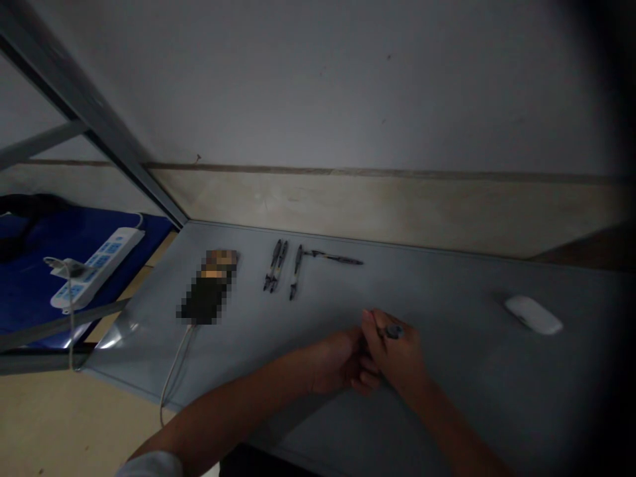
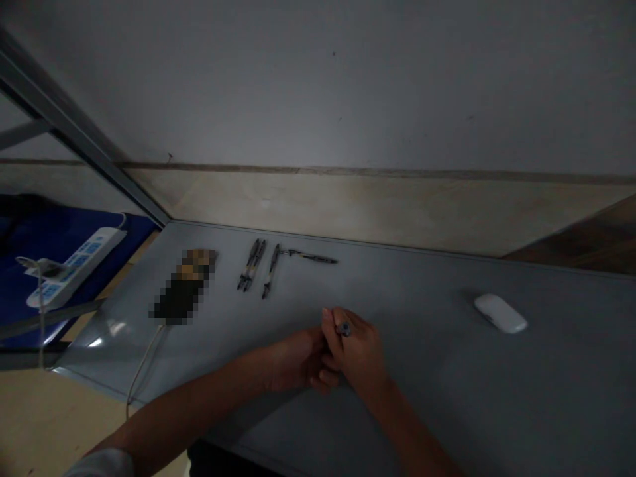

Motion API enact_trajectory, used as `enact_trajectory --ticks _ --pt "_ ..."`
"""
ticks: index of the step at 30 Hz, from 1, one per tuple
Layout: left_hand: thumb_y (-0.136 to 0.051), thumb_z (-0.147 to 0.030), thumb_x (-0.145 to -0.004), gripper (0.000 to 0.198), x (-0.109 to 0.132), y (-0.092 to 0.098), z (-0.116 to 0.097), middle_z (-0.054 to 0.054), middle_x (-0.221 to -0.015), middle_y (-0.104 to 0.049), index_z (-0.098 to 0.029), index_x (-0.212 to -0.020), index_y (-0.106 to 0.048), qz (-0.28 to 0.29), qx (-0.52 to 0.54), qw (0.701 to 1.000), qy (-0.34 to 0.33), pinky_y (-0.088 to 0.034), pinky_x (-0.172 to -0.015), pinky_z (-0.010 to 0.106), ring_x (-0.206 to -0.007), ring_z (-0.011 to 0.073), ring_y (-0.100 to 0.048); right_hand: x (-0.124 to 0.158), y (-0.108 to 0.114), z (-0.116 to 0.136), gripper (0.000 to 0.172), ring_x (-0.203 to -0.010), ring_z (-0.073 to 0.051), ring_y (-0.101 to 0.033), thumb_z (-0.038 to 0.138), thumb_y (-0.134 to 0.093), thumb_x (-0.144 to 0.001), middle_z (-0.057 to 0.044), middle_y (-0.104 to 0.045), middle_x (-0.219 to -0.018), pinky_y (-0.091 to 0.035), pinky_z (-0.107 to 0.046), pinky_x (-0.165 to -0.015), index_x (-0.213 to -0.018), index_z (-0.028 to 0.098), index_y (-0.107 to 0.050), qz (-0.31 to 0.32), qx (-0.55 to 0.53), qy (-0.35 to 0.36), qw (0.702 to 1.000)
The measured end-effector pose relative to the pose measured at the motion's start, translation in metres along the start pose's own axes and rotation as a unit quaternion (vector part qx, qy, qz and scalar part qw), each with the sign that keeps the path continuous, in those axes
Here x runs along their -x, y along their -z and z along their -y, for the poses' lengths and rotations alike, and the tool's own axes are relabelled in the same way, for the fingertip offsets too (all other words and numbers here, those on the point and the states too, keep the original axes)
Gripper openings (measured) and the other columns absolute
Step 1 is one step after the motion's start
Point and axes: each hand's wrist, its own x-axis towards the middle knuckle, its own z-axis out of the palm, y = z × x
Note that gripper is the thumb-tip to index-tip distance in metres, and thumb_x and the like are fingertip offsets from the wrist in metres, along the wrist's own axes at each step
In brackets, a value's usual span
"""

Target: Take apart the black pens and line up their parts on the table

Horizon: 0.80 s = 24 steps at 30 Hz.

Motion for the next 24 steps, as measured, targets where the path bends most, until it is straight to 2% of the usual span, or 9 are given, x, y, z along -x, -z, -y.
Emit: enact_trajectory --ticks 3,8,14,20,24 --pt "-0.047 -0.060 -0.109 0.052 -0.001 0.001 0.002 -0.005 -0.066 -0.026 -0.026 -0.070 -0.041 0.004 -0.001 1.000 -0.004 -0.012 -0.056 0.031 -0.055 0.0151 -0.020 -0.001 -0.001 0.000 0.040 -0.041 -0.010 -0.043 0.035 -0.031 -0.094 0.003 -0.043 -0.045 -0.030 -0.025 -0.045 -0.057 0.022 -0.040 0.000 -0.001 -0.006 1.000" --pt "-0.060 -0.071 -0.100 0.057 -0.004 0.005 0.005 -0.006 -0.066 -0.025 -0.026 -0.070 -0.041 -0.002 -0.003 1.000 -0.007 -0.012 -0.056 0.031 -0.055 0.0143 -0.019 0.000 -0.002 0.000 0.040 -0.041 -0.010 -0.044 0.035 -0.030 -0.094 0.003 -0.043 -0.045 -0.030 -0.025 -0.045 -0.058 0.022 -0.042 0.012 -0.006 -0.017 1.000" --pt "-0.068 -0.066 -0.095 0.052 -0.004 0.007 0.006 -0.005 -0.066 -0.028 -0.026 -0.072 -0.045 -0.010 0.004 1.000 -0.005 -0.014 -0.055 0.028 -0.055 0.0141 -0.027 0.005 -0.008 0.000 0.038 -0.041 -0.009 -0.044 0.036 -0.028 -0.095 0.004 -0.042 -0.046 -0.031 -0.024 -0.046 -0.061 0.022 -0.039 0.000 -0.023 -0.032 0.999" --pt "-0.059 -0.056 -0.103 0.046 -0.001 0.005 0.005 -0.005 -0.067 -0.031 -0.024 -0.072 -0.045 -0.020 0.003 1.000 -0.009 -0.016 -0.054 0.027 -0.054 0.0129 -0.030 0.008 -0.012 0.001 0.038 -0.041 -0.009 -0.042 0.035 -0.028 -0.095 0.004 -0.043 -0.047 -0.030 -0.024 -0.046 -0.061 0.022 -0.039 0.000 -0.026 -0.031 0.999" --pt "-0.060 -0.057 -0.102 0.048 -0.001 0.003 0.004 -0.005 -0.067 -0.031 -0.024 -0.070 -0.045 -0.037 -0.004 0.999 -0.006 -0.015 -0.054 0.027 -0.054 0.0125 -0.029 0.008 -0.013 0.001 0.037 -0.039 -0.009 -0.041 0.034 -0.029 -0.094 0.005 -0.042 -0.047 -0.029 -0.024 -0.044 -0.061 0.023 -0.039 -0.007 -0.032 -0.035 0.999"
